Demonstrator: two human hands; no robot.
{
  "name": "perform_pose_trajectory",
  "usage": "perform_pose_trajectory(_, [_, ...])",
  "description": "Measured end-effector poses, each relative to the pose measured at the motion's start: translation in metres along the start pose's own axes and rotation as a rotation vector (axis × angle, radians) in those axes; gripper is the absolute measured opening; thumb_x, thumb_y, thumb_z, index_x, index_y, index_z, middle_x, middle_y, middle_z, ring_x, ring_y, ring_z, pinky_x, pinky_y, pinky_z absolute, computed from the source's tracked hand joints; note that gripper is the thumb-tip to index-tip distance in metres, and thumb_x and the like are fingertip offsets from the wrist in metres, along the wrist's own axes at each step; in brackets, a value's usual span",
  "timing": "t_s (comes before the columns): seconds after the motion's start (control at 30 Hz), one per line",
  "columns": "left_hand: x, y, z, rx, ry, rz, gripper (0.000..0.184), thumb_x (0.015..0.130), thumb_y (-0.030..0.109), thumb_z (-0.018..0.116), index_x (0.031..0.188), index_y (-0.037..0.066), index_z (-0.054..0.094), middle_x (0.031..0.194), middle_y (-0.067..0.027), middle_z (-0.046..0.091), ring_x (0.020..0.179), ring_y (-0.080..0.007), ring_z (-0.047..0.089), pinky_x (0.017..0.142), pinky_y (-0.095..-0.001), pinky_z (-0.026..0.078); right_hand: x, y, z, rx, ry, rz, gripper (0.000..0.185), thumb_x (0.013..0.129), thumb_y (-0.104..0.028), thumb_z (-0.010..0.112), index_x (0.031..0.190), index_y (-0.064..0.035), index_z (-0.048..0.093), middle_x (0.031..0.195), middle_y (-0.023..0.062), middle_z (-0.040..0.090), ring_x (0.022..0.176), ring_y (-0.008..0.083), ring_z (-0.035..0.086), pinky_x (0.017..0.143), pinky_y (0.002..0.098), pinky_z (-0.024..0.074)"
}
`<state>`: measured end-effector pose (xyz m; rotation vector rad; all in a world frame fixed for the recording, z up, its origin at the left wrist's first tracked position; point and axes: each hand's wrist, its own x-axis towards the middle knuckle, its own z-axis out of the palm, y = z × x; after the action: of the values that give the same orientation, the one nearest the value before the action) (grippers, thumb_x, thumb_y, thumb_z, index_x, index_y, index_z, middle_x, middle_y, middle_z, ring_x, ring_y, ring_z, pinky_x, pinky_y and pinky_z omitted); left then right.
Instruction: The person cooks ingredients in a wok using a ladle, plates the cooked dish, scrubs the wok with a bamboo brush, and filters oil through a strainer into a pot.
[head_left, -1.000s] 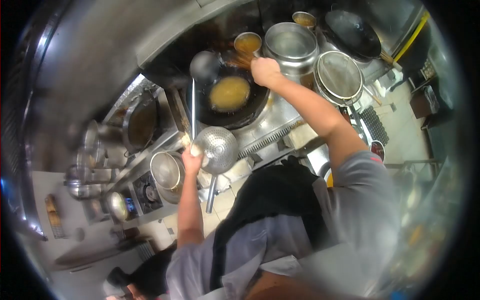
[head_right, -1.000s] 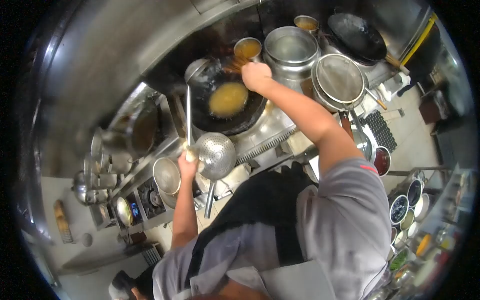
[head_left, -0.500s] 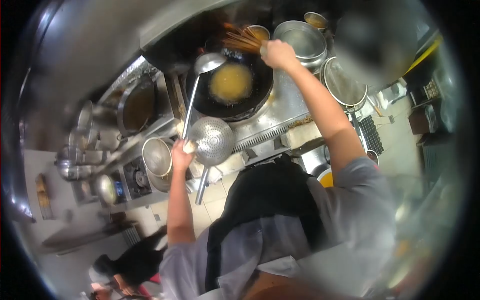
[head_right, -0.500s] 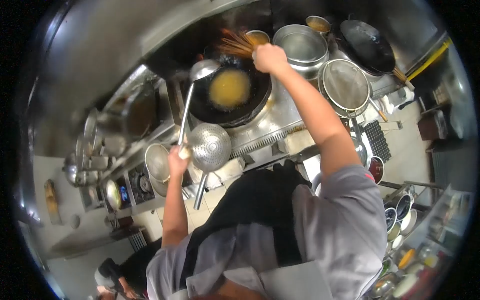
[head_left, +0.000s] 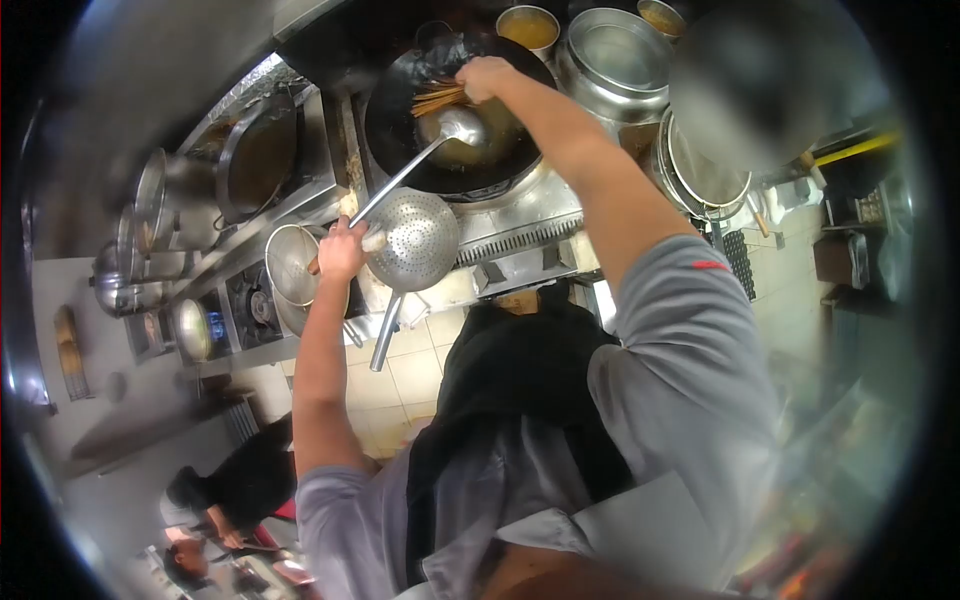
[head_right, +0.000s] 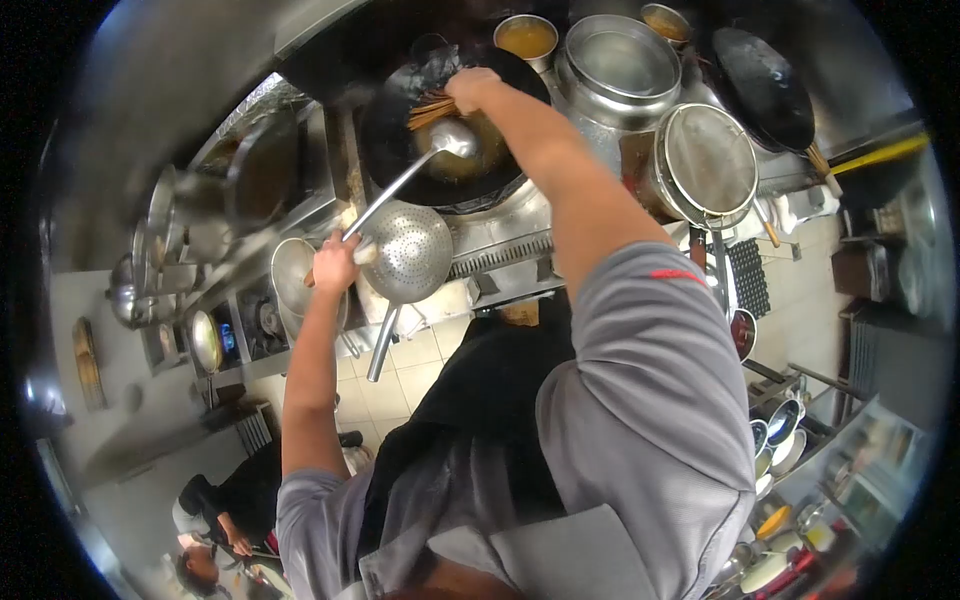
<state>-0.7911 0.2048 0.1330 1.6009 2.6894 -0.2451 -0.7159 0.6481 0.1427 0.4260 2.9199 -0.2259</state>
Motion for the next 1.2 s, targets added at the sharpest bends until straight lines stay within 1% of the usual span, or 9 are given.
perform_pose_trajectory(0.07, [-0.004,-0.002,0.007,0.004,0.028,0.012,0.036,0.069,0.010,0.070,0.104,0.018,0.065,0.107,-0.0148,0.058,0.096,-0.0336,0.064,0.073,-0.0452,0.056,-0.020,0.011,-0.002,-0.040,-0.050,0.018,0.037,0.072,-0.014,0.071,0.109,-0.0110,0.072,0.114,0.0140,0.068,0.107,0.0322,0.065,0.087,0.0427,0.0545])
perform_pose_trajectory(0.43, [-0.004,-0.005,0.021,-0.129,0.118,-0.087,0.043,0.072,0.014,0.066,0.115,0.019,0.067,0.108,-0.0161,0.061,0.093,-0.0360,0.065,0.077,-0.0469,0.055,-0.154,0.003,-0.041,-0.033,-0.115,0.065,0.045,0.071,-0.013,0.067,0.116,-0.0152,0.069,0.115,0.0106,0.069,0.107,0.0305,0.065,0.088,0.0426,0.0535])
perform_pose_trajectory(0.57, [-0.011,0.001,0.005,-0.262,0.225,-0.147,0.044,0.071,0.018,0.069,0.115,0.016,0.068,0.112,-0.0151,0.062,0.093,-0.0377,0.065,0.080,-0.0473,0.053,-0.200,-0.013,-0.082,-0.029,0.078,0.266,0.047,0.078,-0.009,0.061,0.124,-0.0169,0.065,0.118,0.0139,0.067,0.106,0.0315,0.066,0.087,0.0419,0.0544])
perform_pose_trajectory(0.63, [-0.015,0.002,0.007,-0.266,0.291,-0.154,0.043,0.073,0.021,0.069,0.115,0.013,0.068,0.112,-0.0148,0.063,0.093,-0.0382,0.064,0.081,-0.0462,0.053,-0.230,-0.022,-0.112,0.003,0.339,0.391,0.042,0.081,-0.018,0.061,0.123,-0.0204,0.065,0.107,0.0162,0.069,0.100,0.0338,0.066,0.086,0.0445,0.0536])
perform_pose_trajectory(0.83, [-0.008,0.016,-0.011,-0.702,0.476,-0.053,0.031,0.070,0.012,0.072,0.101,0.005,0.070,0.095,-0.0176,0.067,0.089,-0.0376,0.065,0.080,-0.0424,0.052,-0.238,-0.051,-0.125,0.229,0.789,0.366,0.047,0.081,-0.023,0.065,0.128,-0.0235,0.061,0.097,0.0206,0.070,0.093,0.0374,0.068,0.082,0.0480,0.0555])
perform_pose_trajectory(0.93, [-0.010,0.023,-0.015,-0.883,0.430,-0.134,0.030,0.070,0.009,0.073,0.099,0.005,0.070,0.092,-0.0174,0.068,0.088,-0.0348,0.066,0.079,-0.0390,0.052,-0.188,-0.033,-0.068,0.088,0.276,0.388,0.032,0.079,-0.022,0.066,0.110,-0.0132,0.069,0.104,0.0220,0.068,0.098,0.0374,0.067,0.085,0.0452,0.0553])
perform_pose_trajectory(1.07, [-0.017,0.018,-0.009,-0.933,0.431,-0.096,0.027,0.072,0.009,0.072,0.099,0.005,0.071,0.091,-0.0150,0.070,0.085,-0.0293,0.069,0.077,-0.0367,0.052,-0.212,-0.037,-0.062,0.130,0.320,0.533,0.036,0.080,-0.021,0.066,0.116,-0.0146,0.066,0.104,0.0221,0.068,0.097,0.0364,0.067,0.084,0.0450,0.0550])
perform_pose_trajectory(1.13, [-0.021,0.019,-0.008,-0.951,0.400,-0.127,0.028,0.072,0.008,0.072,0.099,0.005,0.071,0.091,-0.0145,0.070,0.084,-0.0286,0.069,0.078,-0.0362,0.053,-0.252,-0.067,-0.099,0.341,0.700,0.534,0.038,0.083,-0.019,0.062,0.120,-0.0150,0.062,0.103,0.0216,0.068,0.094,0.0366,0.068,0.080,0.0453,0.0550])
perform_pose_trajectory(1.2, [-0.022,0.018,-0.004,-0.979,0.340,-0.148,0.028,0.072,0.006,0.071,0.100,0.005,0.072,0.091,-0.0123,0.071,0.084,-0.0245,0.069,0.078,-0.0339,0.052,-0.261,-0.082,-0.116,0.329,0.755,0.472,0.040,0.083,-0.018,0.062,0.123,-0.0160,0.061,0.102,0.0215,0.068,0.093,0.0369,0.068,0.079,0.0454,0.0548])
